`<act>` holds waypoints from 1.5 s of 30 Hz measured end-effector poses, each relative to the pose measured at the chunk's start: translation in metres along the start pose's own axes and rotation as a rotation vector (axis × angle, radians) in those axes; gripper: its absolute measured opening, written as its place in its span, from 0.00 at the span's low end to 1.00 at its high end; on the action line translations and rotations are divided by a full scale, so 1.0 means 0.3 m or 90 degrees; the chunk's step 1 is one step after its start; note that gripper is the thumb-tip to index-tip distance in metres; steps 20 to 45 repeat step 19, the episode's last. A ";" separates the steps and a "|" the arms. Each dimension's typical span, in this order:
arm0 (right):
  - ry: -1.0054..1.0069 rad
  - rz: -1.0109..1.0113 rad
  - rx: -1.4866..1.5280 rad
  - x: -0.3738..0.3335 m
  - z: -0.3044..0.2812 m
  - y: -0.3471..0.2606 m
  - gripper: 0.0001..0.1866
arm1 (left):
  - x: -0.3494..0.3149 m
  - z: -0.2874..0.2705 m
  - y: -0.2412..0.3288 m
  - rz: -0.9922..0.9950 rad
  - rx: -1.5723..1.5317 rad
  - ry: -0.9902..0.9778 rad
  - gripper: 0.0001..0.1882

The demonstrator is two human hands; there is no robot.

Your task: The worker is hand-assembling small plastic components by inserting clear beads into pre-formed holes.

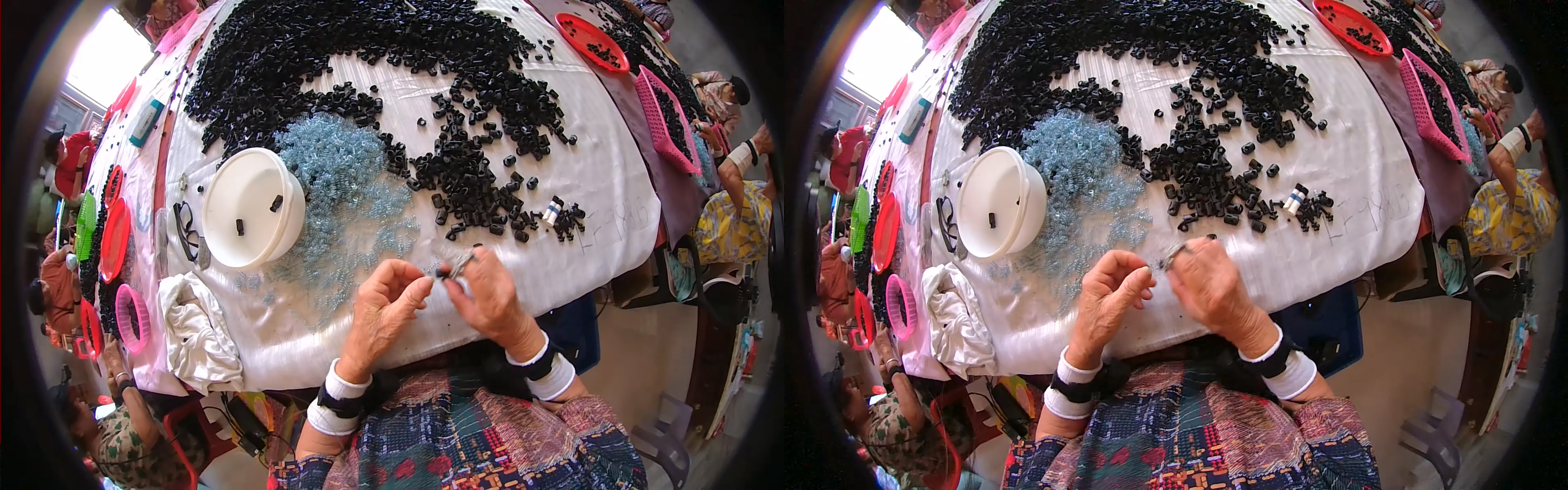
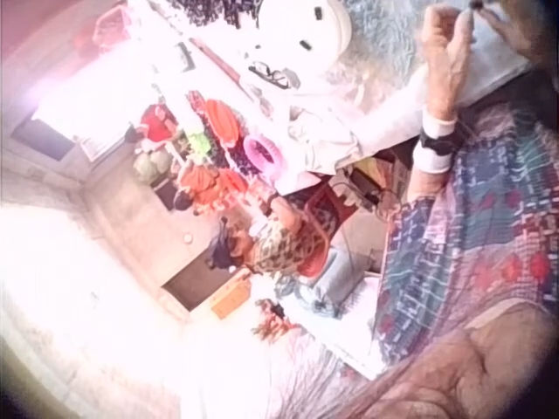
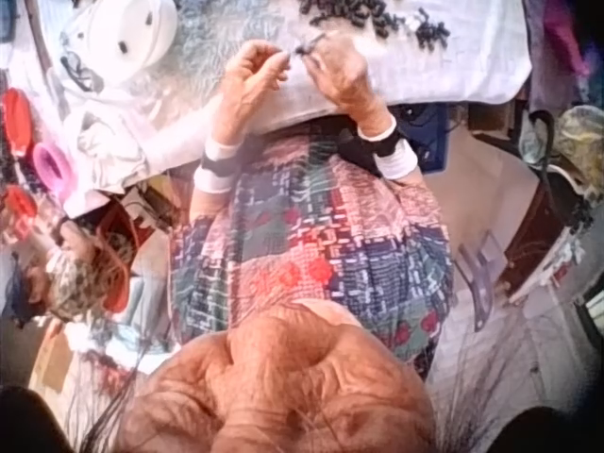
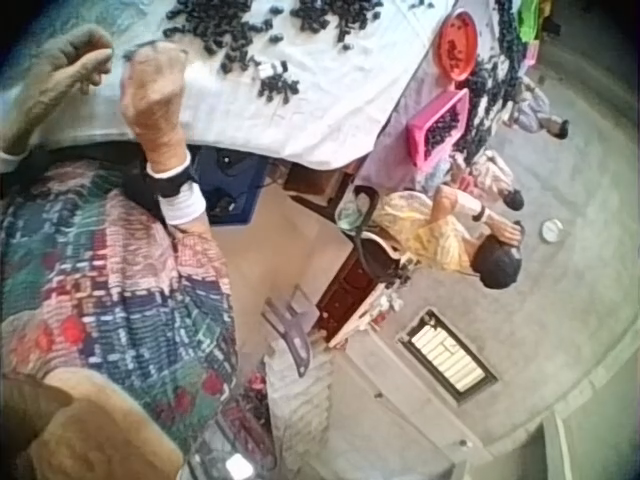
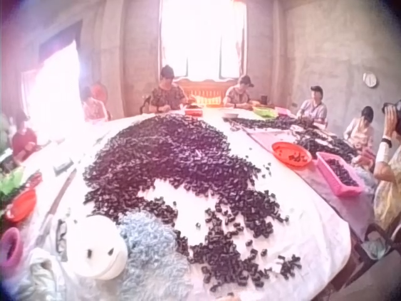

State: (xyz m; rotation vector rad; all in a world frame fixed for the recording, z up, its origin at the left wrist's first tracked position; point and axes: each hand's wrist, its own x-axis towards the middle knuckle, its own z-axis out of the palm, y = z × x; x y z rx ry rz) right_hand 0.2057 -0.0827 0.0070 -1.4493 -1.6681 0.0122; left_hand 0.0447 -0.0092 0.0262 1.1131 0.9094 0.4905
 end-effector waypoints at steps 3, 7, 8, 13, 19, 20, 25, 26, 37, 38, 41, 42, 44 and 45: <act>-0.035 -0.035 0.087 -0.011 0.029 -0.050 0.15 | 0.003 -0.046 -0.058 0.024 -0.091 -0.095 0.08; -0.019 0.010 0.128 -0.018 0.018 -0.034 0.15 | -0.009 -0.075 -0.049 -0.039 -0.123 -0.069 0.11; 0.023 0.092 0.121 -0.017 0.005 -0.012 0.14 | -0.012 -0.079 -0.042 -0.014 -0.147 -0.042 0.12; 0.005 0.128 0.061 -0.013 -0.023 0.022 0.12 | -0.020 -0.112 -0.036 -0.022 -0.174 0.016 0.14; -0.063 0.094 -0.134 -0.054 0.039 0.034 0.13 | -0.031 -0.129 -0.070 -0.015 -0.202 0.001 0.13; -0.063 0.094 -0.134 -0.054 0.039 0.034 0.13 | -0.031 -0.129 -0.070 -0.015 -0.202 0.001 0.13; -0.063 0.094 -0.134 -0.054 0.039 0.034 0.13 | -0.031 -0.129 -0.070 -0.015 -0.202 0.001 0.13; -0.063 0.094 -0.134 -0.054 0.039 0.034 0.13 | -0.031 -0.129 -0.070 -0.015 -0.202 0.001 0.13; -0.063 0.094 -0.134 -0.054 0.039 0.034 0.13 | -0.031 -0.129 -0.070 -0.015 -0.202 0.001 0.13; -0.063 0.094 -0.134 -0.054 0.039 0.034 0.13 | -0.031 -0.129 -0.070 -0.015 -0.202 0.001 0.13; -0.063 0.094 -0.134 -0.054 0.039 0.034 0.13 | -0.031 -0.129 -0.070 -0.015 -0.202 0.001 0.13; -0.063 0.094 -0.134 -0.054 0.039 0.034 0.13 | -0.031 -0.129 -0.070 -0.015 -0.202 0.001 0.13; -0.063 0.094 -0.134 -0.054 0.039 0.034 0.13 | -0.031 -0.129 -0.070 -0.015 -0.202 0.001 0.13; -0.063 0.094 -0.134 -0.054 0.039 0.034 0.13 | -0.031 -0.129 -0.070 -0.015 -0.202 0.001 0.13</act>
